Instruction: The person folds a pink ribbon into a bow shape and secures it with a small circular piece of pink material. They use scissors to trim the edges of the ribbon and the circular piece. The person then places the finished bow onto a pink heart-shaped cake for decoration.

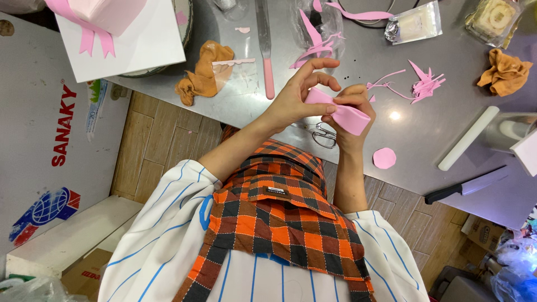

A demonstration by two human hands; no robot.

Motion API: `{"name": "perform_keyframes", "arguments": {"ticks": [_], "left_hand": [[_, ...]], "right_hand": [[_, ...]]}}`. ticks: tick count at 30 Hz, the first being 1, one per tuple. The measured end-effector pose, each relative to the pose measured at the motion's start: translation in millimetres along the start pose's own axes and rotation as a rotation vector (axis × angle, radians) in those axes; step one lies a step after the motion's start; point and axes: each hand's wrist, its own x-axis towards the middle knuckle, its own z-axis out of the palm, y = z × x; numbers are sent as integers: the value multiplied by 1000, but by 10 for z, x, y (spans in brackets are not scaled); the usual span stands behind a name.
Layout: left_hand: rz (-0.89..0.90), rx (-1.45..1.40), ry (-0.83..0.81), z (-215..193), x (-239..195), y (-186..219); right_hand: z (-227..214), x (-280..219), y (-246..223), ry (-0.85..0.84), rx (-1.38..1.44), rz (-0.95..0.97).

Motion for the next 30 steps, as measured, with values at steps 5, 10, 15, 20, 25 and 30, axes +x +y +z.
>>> {"name": "perform_keyframes", "arguments": {"ticks": [5, 10, 15, 20, 25, 30], "left_hand": [[10, 30, 0, 5, 6, -27], [-10, -19, -8, -114, 11, -89], [104, 159, -125, -310, 65, -110], [70, 123, -282, -273, 93, -162], [64, 93, -304, -290, 88, -148], [69, 202, -270, -322, 94, -125]], "right_hand": [[-23, -28, 46, 16, 20, 17], [-94, -33, 134, 51, 199, 25], [-132, -22, 198, 108, 606, 158], [-86, -20, 176, 88, 651, 172], [-118, -32, 97, -4, 534, 232], [-245, -21, 35, -74, 449, 372]]}}
